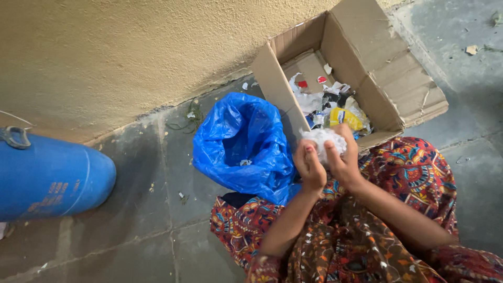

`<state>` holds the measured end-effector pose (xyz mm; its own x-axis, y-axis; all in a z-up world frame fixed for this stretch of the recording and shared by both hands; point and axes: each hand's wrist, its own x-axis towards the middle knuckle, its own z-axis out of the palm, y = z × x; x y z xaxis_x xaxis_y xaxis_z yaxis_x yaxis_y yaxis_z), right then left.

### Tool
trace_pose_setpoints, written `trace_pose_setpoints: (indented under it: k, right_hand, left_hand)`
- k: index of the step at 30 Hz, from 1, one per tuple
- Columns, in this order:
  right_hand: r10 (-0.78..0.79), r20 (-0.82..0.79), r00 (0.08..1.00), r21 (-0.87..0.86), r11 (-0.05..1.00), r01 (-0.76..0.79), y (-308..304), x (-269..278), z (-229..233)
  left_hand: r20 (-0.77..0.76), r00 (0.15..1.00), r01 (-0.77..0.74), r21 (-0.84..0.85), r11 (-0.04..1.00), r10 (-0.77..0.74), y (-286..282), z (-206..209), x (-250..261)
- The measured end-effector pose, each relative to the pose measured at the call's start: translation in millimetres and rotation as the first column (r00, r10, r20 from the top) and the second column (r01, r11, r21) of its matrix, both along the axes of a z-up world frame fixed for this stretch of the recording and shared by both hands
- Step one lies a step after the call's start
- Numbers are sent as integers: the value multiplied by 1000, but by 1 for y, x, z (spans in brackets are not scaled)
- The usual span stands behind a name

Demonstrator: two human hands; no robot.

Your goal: The person sits on the floor and transfers small pieces of waste from a blue plastic bag into a cardboard box. They handle items one at a time, including paper, plastic wrappers, and other debris, placing them into the box.

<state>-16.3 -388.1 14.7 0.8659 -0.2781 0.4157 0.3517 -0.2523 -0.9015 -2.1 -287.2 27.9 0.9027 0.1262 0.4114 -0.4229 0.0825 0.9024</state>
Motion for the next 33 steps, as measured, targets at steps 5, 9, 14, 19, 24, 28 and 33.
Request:
trace_pose_setpoints:
  k: [5, 9, 14, 19, 24, 28, 33]
  right_hand:
    - [-72, 102, 992, 8, 997, 72, 17, 17, -87]
    - [208, -90, 974, 615, 781, -110, 37, 26, -114]
    - [399, -265, 878, 723, 685, -92, 56, 37, -124]
    - [536, -174, 826, 542, 752, -375, 54, 51, -144]
    - [718, 231, 656, 966, -88, -244, 50, 53, -134]
    - [458, -294, 839, 514, 816, -265, 32, 81, -75]
    - [-229, -201, 952, -598, 799, 66, -59, 122, -96]
  left_hand:
    - [469, 848, 102, 317, 943, -249, 39, 26, 31]
    - [607, 732, 18, 438, 899, -311, 64, 36, 39]
    - [646, 685, -120, 556, 823, -337, 86, 4, 46]
    - [713, 571, -138, 572, 808, -407, 104, -19, 56]
    - [638, 675, -174, 626, 760, -371, 107, -19, 74]
    - [439, 892, -391, 630, 671, 107, 147, 0, 90]
    - [-67, 862, -194, 872, 449, 502, 192, 10, 103]
